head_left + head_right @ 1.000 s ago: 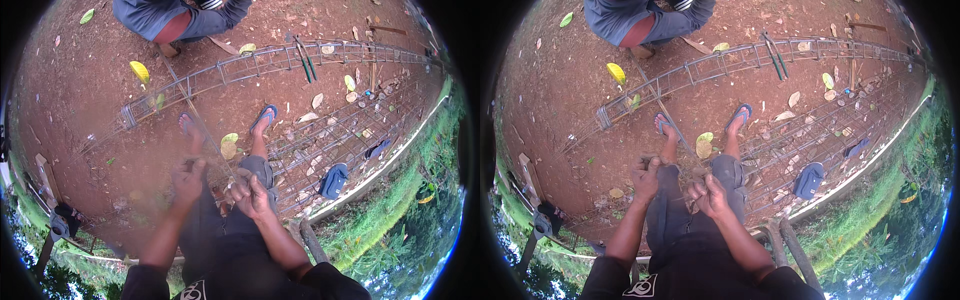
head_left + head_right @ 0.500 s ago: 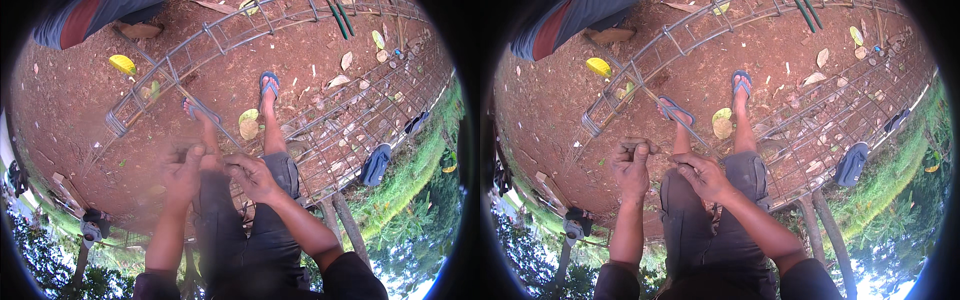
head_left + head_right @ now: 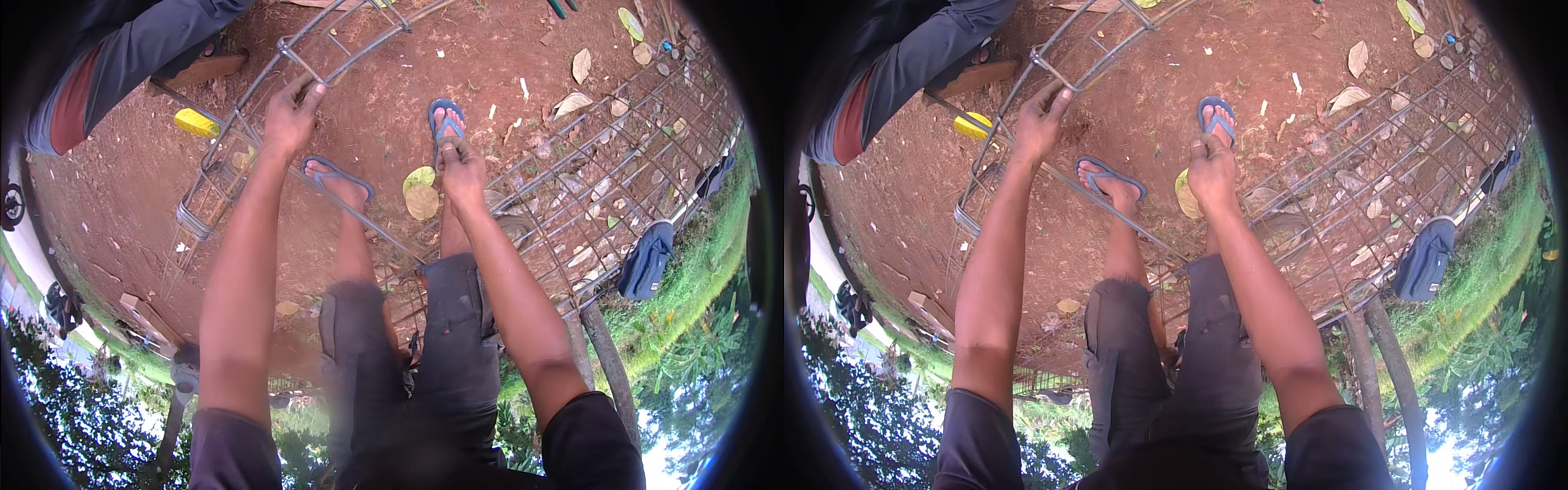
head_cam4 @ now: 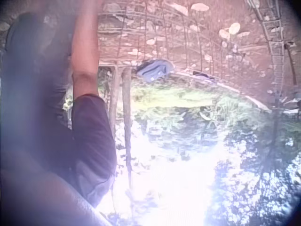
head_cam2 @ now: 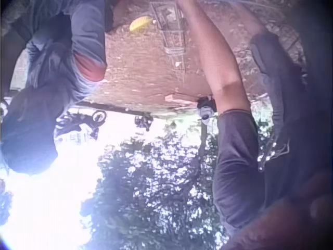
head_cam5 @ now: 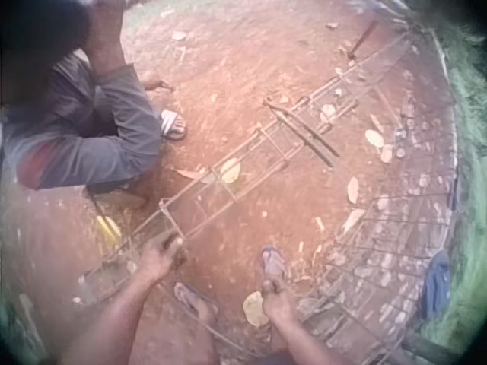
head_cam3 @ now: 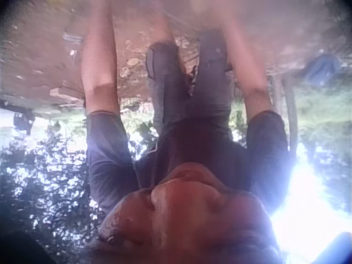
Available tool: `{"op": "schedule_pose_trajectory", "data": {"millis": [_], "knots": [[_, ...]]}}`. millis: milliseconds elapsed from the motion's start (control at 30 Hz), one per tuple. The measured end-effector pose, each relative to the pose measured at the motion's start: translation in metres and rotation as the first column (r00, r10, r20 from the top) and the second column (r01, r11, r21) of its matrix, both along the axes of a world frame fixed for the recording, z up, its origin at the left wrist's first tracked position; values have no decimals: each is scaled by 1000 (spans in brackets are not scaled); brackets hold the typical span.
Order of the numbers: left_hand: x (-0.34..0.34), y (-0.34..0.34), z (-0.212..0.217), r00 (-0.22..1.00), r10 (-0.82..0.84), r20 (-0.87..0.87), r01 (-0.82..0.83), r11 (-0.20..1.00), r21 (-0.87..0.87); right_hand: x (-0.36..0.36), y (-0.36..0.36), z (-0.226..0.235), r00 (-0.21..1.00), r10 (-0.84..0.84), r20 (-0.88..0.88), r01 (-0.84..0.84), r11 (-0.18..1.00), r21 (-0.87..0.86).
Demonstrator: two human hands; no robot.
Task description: The person assembles a metal frame structure on the ground using pliers to bend and secure wire ties at intersections. They repeatedly position the frame, wrap wire, and tighten connections while another person works nearby.
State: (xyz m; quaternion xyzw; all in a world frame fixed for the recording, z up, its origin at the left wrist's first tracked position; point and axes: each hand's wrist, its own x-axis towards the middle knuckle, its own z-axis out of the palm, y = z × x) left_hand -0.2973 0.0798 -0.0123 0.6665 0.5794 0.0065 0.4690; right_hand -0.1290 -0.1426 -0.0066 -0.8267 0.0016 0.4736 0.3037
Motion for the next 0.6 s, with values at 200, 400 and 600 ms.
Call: {"op": "schedule_pose_trajectory", "data": {"millis": [200, 400, 600], "knots": [[6, 8, -16, 998, 47, 47, -31, 953, -300, 13, 43, -64, 976, 208, -67, -198, 971, 135], [14, -3, -16, 999, 21, 34, -17, 994, -109, 11, 99, -64, 942, 334, -35, -326, 934, 148], [-4, -7, -30, 963, 189, 191, -147, 965, -217, -2, 116, -74, 943, 223, -246, -140, 939, 313]]}}
